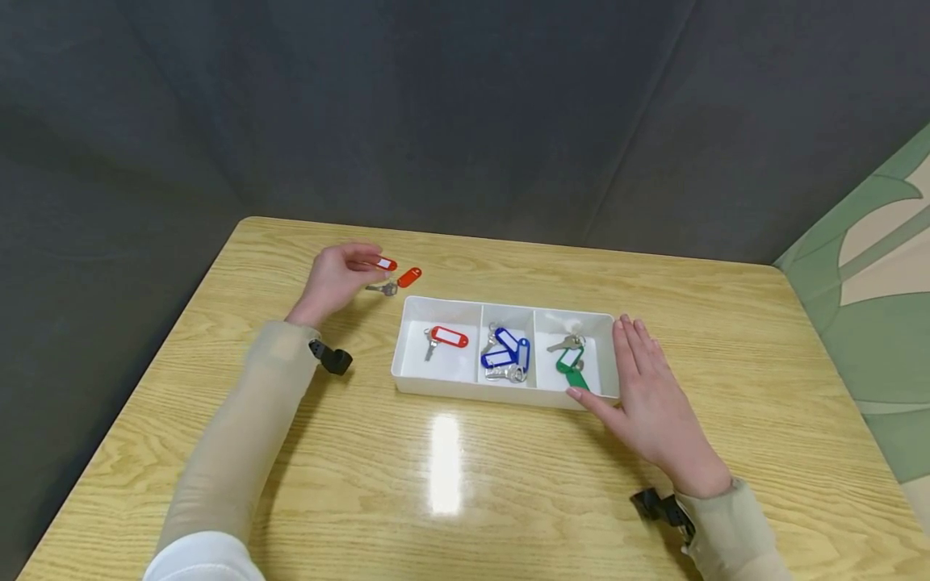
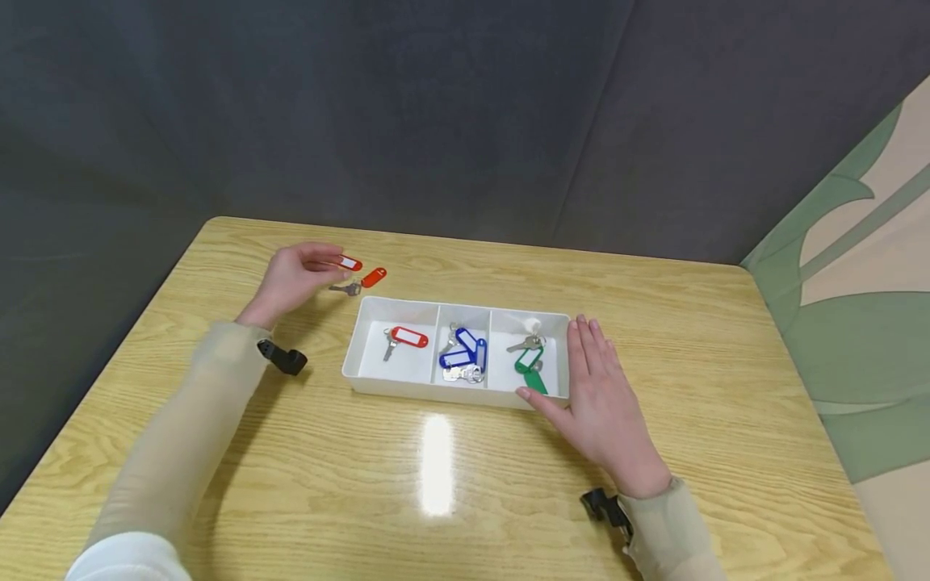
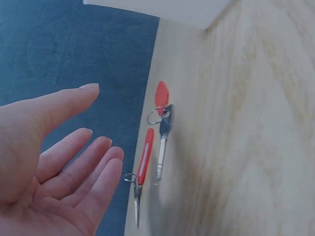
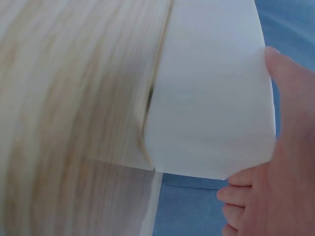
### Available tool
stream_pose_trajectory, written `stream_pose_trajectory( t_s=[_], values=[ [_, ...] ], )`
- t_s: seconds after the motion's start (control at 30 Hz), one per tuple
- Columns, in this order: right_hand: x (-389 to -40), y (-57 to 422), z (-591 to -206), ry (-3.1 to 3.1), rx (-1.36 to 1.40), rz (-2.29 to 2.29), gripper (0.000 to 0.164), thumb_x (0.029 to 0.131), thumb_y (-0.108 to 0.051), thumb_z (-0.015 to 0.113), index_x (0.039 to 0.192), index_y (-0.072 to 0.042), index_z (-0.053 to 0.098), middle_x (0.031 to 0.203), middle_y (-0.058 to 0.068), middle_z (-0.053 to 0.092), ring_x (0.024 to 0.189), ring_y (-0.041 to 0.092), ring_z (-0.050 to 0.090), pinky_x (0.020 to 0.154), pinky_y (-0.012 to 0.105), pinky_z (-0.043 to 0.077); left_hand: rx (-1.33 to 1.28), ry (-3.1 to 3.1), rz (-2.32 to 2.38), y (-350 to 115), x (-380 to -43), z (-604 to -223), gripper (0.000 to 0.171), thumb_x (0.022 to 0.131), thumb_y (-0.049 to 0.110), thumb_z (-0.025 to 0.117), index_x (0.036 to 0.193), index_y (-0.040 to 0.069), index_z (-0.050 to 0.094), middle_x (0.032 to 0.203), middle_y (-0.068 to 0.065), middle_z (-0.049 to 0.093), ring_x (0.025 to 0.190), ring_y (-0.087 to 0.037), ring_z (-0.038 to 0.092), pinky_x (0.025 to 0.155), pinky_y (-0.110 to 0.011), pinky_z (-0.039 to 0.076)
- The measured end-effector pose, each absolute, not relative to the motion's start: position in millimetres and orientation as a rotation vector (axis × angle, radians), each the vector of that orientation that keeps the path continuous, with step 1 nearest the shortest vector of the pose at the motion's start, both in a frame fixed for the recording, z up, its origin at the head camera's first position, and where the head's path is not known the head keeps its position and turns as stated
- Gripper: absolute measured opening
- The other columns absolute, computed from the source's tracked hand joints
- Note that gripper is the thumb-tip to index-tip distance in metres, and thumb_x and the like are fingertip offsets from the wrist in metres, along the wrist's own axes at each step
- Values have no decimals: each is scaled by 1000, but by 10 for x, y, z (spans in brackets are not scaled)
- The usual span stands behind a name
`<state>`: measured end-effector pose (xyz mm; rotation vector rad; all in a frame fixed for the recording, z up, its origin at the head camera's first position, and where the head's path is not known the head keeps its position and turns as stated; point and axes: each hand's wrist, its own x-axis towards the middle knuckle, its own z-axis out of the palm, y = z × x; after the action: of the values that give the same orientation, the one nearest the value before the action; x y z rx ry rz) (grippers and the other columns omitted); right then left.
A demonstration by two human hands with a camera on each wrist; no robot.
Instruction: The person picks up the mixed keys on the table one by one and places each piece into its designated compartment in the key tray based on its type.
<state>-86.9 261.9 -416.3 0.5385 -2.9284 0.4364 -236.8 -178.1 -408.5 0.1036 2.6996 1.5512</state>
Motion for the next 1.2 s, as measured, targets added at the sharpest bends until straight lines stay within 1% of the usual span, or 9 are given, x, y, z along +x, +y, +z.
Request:
stream_pose_trajectory(
  t_s=[0.17, 0.3, 0.5, 0.67, 0.97, 1.07, 1.2],
  values=[
    [-863, 2621, -4165, -2929, 539, 431, 107, 93, -59, 66, 159, 8, 15, 163, 29, 17, 152, 40, 9, 122, 48, 8, 76, 2686, 1517, -1763, -2376, -4125, 46, 89, 16, 82, 130, 2, 67, 118, -14, 71, 102, -26, 68, 89, -39, 54],
    [-854, 2623, -4162, -2933, 535, 429, 107, 92, -59, 66, 159, 8, 15, 163, 29, 17, 153, 39, 8, 122, 49, 8, 70, 2692, 1494, -1768, -2388, -4167, 46, 87, 17, 84, 128, 2, 69, 115, -14, 71, 101, -27, 67, 90, -40, 53],
    [-852, 2624, -4163, -2936, 533, 436, 107, 93, -59, 66, 159, 7, 14, 163, 29, 16, 153, 40, 8, 122, 48, 7, 108, 2716, 1440, -1766, -2403, -4223, 43, 86, 16, 85, 122, -1, 71, 115, -16, 71, 100, -29, 66, 90, -40, 53],
    [-850, 2625, -4162, -2935, 533, 437, 107, 93, -59, 66, 159, 7, 14, 164, 28, 16, 153, 39, 8, 122, 48, 7, 114, 2740, 1396, -1763, -2413, -4255, 43, 85, 14, 85, 122, -2, 71, 116, -17, 70, 101, -30, 66, 90, -40, 52],
    [-857, 2624, -4155, -2928, 538, 444, 107, 93, -59, 66, 159, 7, 14, 163, 28, 16, 153, 39, 8, 122, 49, 9, 129, 2766, 1289, -1737, -2406, -4279, 37, 87, 16, 83, 120, 0, 72, 113, -15, 70, 98, -28, 64, 87, -39, 52],
    [-862, 2627, -4158, -2921, 541, 438, 107, 93, -59, 66, 159, 8, 14, 163, 29, 17, 152, 40, 10, 122, 50, 10, 139, 2777, 1241, -1720, -2404, -4273, 36, 88, 16, 82, 118, 0, 73, 110, -14, 70, 95, -27, 63, 85, -39, 51],
    [-861, 2626, -4159, -2919, 543, 439, 106, 93, -58, 66, 159, 8, 15, 163, 29, 17, 152, 41, 11, 122, 49, 9, 182, 2810, 1144, -1695, -2413, -4262, 34, 87, 17, 82, 116, 0, 75, 101, -12, 70, 89, -25, 62, 81, -36, 49]
  ],
)
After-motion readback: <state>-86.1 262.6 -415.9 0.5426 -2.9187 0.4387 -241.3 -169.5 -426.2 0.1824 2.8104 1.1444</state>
